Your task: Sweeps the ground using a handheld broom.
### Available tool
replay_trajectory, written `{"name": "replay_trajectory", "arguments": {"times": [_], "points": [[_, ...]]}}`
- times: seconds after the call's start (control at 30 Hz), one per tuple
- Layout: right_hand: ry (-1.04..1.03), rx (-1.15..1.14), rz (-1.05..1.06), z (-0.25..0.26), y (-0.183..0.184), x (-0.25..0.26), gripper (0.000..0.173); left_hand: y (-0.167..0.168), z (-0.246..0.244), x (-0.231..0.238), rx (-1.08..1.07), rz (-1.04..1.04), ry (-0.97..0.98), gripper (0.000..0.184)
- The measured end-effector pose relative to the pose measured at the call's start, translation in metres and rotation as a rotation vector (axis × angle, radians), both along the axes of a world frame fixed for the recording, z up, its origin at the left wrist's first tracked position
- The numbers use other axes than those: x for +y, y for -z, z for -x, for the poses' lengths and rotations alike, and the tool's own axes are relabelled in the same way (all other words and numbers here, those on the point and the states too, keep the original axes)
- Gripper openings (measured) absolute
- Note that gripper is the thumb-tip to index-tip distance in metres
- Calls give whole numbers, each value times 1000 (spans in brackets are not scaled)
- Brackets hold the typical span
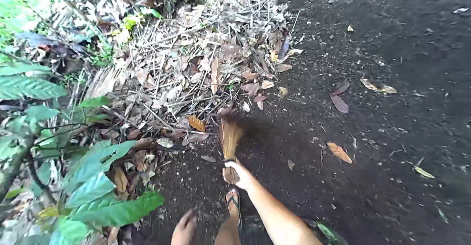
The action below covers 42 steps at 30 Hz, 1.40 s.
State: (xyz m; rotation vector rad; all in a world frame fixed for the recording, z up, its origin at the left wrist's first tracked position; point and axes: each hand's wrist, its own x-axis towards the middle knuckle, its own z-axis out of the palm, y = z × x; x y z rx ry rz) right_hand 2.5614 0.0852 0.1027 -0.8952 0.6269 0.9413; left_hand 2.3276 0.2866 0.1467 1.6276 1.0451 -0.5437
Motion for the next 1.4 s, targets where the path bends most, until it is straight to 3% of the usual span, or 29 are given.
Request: {"name": "replay_trajectory", "arguments": {"times": [0.1, 0.23, 0.3, 0.37, 0.43, 0.5, 0.53, 0.67, 0.73, 0.83, 0.93, 1.0, 1.1, 1.13, 1.2, 1.3, 1.4], "points": [[-183, -32, -51, -5, -30, 9, 84, -30, -50, -14, -119, 192, -206, 47], [-524, -216, 43, 53, -70, 5, 103, -62, -70, -47, -85, 507, -438, 62], [-723, -339, 18, 82, -97, -4, 91, -63, -65, -64, -90, 546, -542, 62], [-767, -392, 76, 102, -118, -23, 79, -55, -49, -71, -127, 487, -637, 66], [-515, -320, 202, 114, -126, -60, 72, -55, -42, -65, -103, 492, -701, 56], [-155, -200, 463, 120, -118, -116, 62, -66, -56, -58, -13, 530, -800, 27], [-14, -147, 637, 129, -108, -151, 62, -74, -70, -55, 44, 548, -865, 21], [261, 220, 1273, 228, -96, -284, 65, -67, -139, -29, 36, 762, -920, 27], [295, 450, 1394, 291, -102, -315, 64, -54, -175, -8, -84, 877, -890, 33], [387, 773, 1489, 368, -110, -322, 63, -55, -213, 18, -215, 1034, -835, 43], [464, 980, 1410, 373, -118, -294, 58, -79, -209, 42, -244, 1191, -732, 47], [440, 914, 1299, 348, -96, -268, 52, -98, -194, 52, -265, 1218, -673, 44], [661, 670, 1098, 249, -13, -203, 53, -133, -179, 62, -307, 1226, -609, 45], [620, 605, 1044, 203, 10, -179, 52, -142, -178, 61, -316, 1229, -576, 46], [518, 583, 781, 139, 7, -163, 61, -154, -175, 53, -322, 1223, -544, 44], [758, 579, 456, 172, -8, -194, 71, -170, -165, 33, -275, 1095, -530, 41], [1080, 527, 458, 218, -35, -238, 72, -174, -145, 10, -184, 970, -495, 39]]}}
